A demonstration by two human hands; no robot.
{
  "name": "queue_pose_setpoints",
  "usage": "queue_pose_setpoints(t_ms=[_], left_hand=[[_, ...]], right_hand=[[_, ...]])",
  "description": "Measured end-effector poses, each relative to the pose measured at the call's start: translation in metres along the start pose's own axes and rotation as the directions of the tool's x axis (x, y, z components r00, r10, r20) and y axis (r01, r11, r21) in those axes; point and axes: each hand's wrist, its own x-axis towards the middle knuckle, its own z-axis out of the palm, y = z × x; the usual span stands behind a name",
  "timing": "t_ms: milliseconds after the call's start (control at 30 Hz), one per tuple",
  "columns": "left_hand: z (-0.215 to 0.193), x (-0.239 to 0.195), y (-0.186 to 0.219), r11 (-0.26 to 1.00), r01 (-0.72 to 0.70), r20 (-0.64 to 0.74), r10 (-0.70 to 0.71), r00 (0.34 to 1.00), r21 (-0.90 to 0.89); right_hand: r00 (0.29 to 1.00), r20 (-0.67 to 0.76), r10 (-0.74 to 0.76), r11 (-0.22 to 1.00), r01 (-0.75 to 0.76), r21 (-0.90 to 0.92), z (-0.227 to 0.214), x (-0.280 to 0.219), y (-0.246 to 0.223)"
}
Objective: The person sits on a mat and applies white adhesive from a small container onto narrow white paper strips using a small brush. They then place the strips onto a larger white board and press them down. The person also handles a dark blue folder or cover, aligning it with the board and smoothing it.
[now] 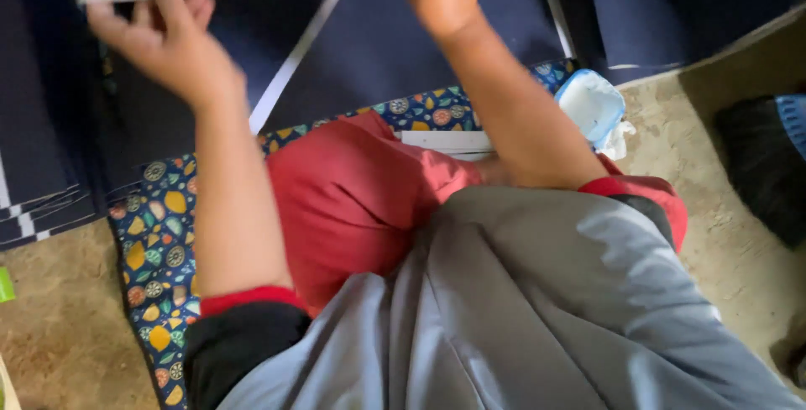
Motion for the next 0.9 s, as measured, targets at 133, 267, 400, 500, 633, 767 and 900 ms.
queue_pose_setpoints(t_ms=[133, 267, 400, 500, 633, 767, 900], left_hand=[[-0.115, -0.006, -0.016, 0.793, -0.155, 0.179, 0.059, 0.982, 0.589], [-0.148, -0.037, 0.006, 0.820, -0.266, 0.368, 0.073, 0.927, 0.507], [-0.158, -0.024, 0.005, 0.987, 0.159, -0.091, -0.156, 0.984, 0.024], [-0.163, -0.020, 0.004, 0.874, 0.485, -0.329, -0.454, 0.828, 0.016], [-0.234, -0.044, -0.059, 0.919, 0.194, -0.224, -0.121, 0.967, 0.343], [-0.230, -0.076, -0.026, 0.519, -0.031, 0.097, -0.102, 0.990, 0.854], [-0.254, -0.088, -0.038, 0.493, 0.001, 0.059, -0.105, 0.993, 0.870]], right_hand=[[0.928, 0.314, -0.203, 0.979, 0.204, 0.030, 0.030, -0.042, -0.033], [0.839, 0.544, -0.035, 0.988, -0.054, 0.147, 0.040, -0.107, -0.052], [0.815, 0.577, 0.054, 0.964, -0.194, 0.184, 0.030, -0.124, -0.042], [0.710, 0.703, 0.043, 0.966, -0.210, 0.152, 0.032, -0.150, -0.010], [0.601, 0.792, -0.110, 0.994, 0.064, 0.090, 0.044, -0.191, 0.016], [0.378, 0.917, 0.128, 0.992, -0.039, -0.122, 0.048, -0.195, 0.006], [0.213, 0.939, 0.269, 0.962, -0.105, -0.252, 0.040, -0.177, -0.023]])
